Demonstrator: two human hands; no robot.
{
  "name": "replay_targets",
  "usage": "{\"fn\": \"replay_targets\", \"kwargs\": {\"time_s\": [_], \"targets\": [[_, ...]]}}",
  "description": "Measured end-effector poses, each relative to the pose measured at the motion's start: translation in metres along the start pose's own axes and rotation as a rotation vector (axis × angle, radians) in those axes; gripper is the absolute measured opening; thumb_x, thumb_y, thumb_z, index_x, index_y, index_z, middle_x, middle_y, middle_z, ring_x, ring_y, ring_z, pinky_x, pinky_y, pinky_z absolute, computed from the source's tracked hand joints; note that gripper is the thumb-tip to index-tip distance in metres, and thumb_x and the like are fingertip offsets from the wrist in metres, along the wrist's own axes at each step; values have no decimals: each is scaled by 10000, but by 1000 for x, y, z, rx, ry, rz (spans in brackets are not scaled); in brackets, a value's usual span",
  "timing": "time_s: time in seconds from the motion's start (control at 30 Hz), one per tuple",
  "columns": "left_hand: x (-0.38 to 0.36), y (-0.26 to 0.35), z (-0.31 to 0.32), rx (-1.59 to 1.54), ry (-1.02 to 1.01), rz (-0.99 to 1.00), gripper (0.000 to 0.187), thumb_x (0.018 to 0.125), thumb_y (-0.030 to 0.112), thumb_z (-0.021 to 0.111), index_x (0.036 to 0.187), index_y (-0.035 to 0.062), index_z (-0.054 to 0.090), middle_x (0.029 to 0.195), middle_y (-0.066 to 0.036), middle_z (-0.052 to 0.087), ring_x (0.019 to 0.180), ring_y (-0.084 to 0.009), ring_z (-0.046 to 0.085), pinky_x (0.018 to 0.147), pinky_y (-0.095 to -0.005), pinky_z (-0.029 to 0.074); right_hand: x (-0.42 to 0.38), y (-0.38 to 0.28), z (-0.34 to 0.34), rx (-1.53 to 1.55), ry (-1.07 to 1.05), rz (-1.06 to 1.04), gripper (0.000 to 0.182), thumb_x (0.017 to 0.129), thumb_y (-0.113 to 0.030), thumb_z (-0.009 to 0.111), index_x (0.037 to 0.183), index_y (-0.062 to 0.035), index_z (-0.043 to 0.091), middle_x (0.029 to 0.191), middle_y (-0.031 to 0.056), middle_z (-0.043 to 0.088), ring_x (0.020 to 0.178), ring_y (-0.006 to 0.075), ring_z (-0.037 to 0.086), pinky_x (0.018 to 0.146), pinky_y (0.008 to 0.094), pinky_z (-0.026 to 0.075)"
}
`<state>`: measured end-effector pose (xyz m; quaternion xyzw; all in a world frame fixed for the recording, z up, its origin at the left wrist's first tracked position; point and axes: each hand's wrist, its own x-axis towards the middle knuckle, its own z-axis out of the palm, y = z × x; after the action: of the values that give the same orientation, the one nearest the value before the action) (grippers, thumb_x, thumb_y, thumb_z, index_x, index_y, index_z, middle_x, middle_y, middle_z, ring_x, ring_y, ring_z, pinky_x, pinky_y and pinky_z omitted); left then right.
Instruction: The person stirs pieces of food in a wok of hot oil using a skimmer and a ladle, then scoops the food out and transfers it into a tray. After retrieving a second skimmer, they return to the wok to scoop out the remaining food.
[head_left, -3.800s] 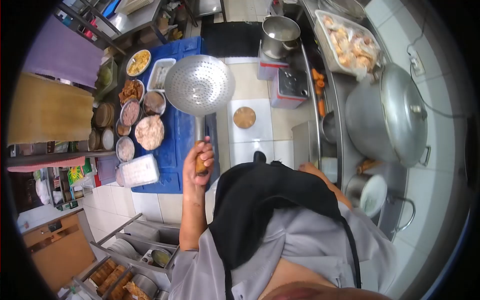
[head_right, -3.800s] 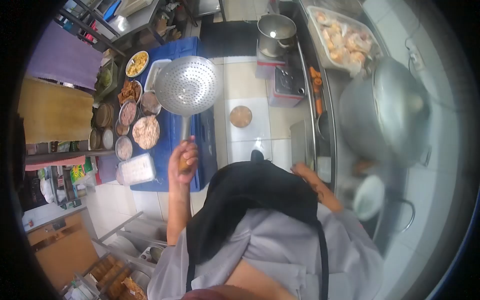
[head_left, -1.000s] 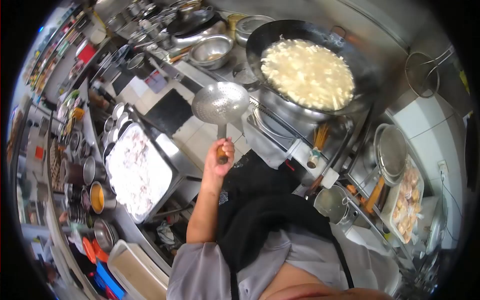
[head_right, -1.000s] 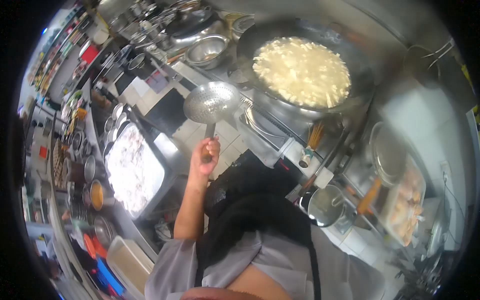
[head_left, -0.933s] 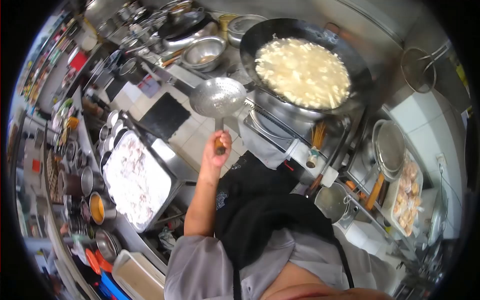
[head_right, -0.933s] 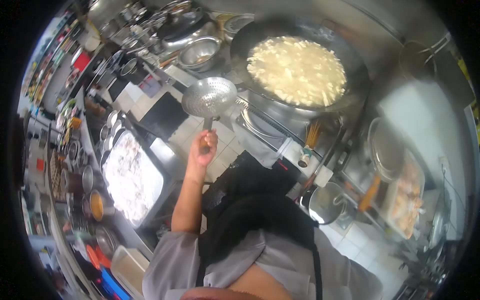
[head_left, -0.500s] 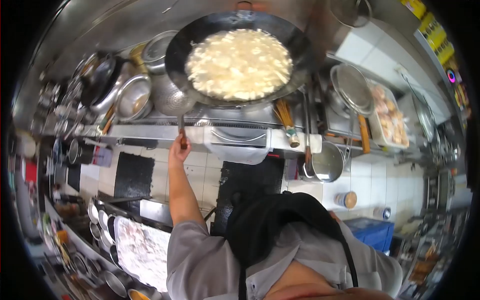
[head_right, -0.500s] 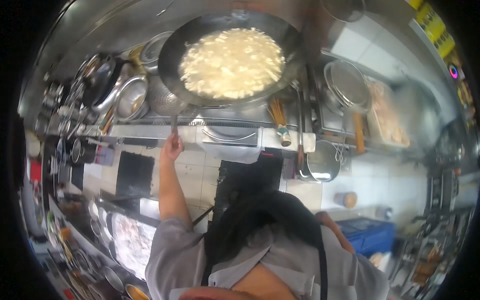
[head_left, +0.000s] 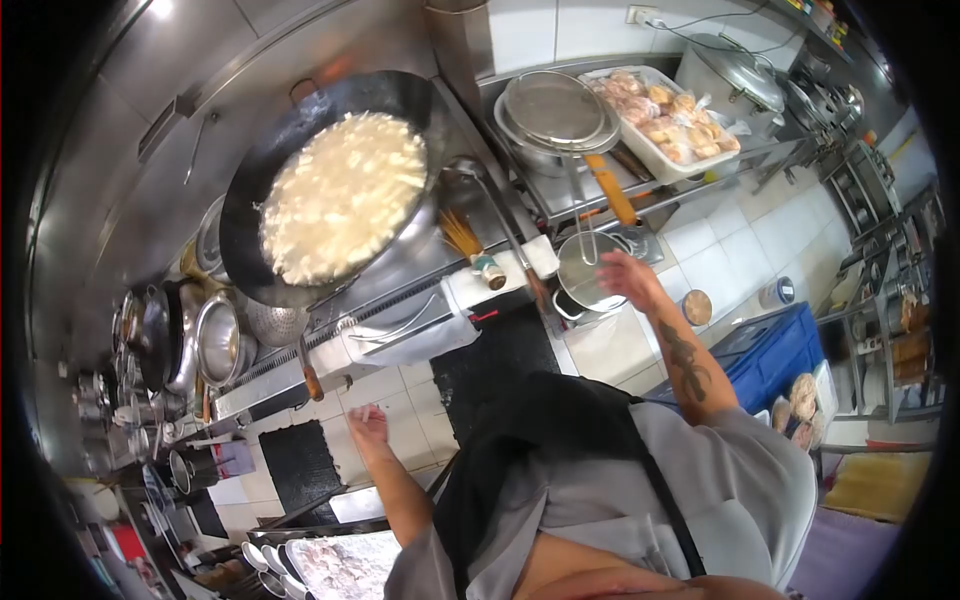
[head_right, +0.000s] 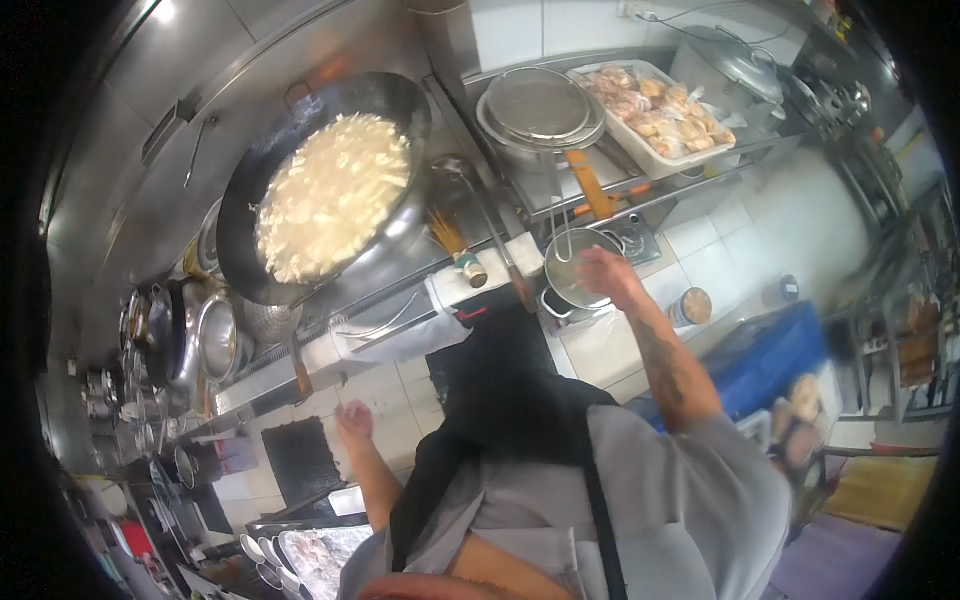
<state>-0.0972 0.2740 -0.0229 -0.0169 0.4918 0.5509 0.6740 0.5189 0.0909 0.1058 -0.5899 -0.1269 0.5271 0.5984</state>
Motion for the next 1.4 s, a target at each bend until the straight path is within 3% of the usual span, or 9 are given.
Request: {"fn": "replay_targets", "kwargs": {"time_s": [0.13,0.23,0.47,0.73,0.9,0.93,1.07,1.2,1.4], "targets": [[-48,-75,30,404,-259,-341,207,864,215,558,1005,69,518,846,-105,593,688,-203,574,601,-306,489,6,-22,58,499,-352,92,635,919,-519,432,1271,9,428,1091,182,592,928,326,622,797,422,509],[-81,-116,71,586,-359,-431,304,870,225,565,1129,75,518,913,-100,614,718,-194,586,618,-307,492,4,-48,102,610,-174,28,520,930,-446,454,1218,-14,429,1147,185,564,927,329,615,790,421,508],[-169,-182,210,1038,-725,-452,331,912,244,538,1198,79,521,1009,-102,610,775,-181,606,660,-305,505,24,-83,127,606,-256,-103,120,930,-122,475,1032,-172,438,682,7,474,498,113,424,468,281,383],[-237,-272,364,868,-1074,-615,509,880,421,512,1246,68,473,1140,-95,560,954,-189,573,788,-342,463,-51,-123,108,504,-321,-161,222,937,-175,514,1154,-152,472,688,-1,473,469,96,410,424,258,343],[-233,-342,423,437,-1238,-558,428,804,394,539,1075,64,576,884,-56,628,810,-260,615,738,-378,494,-48,-147,66,511,-393,-185,240,933,-194,521,1160,-132,473,696,-8,476,449,76,398,398,216,327],[-226,-344,432,434,-1445,-598,460,843,365,491,1149,25,546,1067,-97,600,1006,-240,582,869,-362,465,-54,-143,57,496,-395,-188,238,933,-196,522,1159,-135,476,698,-11,478,445,74,395,394,211,323],[-264,-336,466,541,-960,-735,335,929,322,432,978,-1,510,884,-112,591,816,-244,599,666,-355,507,-79,-135,40,439,-280,-196,237,927,-222,534,1144,-128,522,699,-31,480,429,50,379,371,201,313],[-231,-362,473,445,-855,-567,98,918,168,480,908,82,434,683,-30,502,547,-130,500,461,-262,419,-73,-148,4,542,-327,-229,291,951,-272,508,1195,-113,518,694,-42,446,423,29,346,366,186,299],[-280,-261,418,536,-829,-376,116,924,153,521,975,93,435,761,-37,534,600,-111,502,492,-253,406,-98,-132,-13,506,-269,-353,306,980,-246,448,1249,-107,493,679,-33,431,413,34,333,357,179,280]]}}
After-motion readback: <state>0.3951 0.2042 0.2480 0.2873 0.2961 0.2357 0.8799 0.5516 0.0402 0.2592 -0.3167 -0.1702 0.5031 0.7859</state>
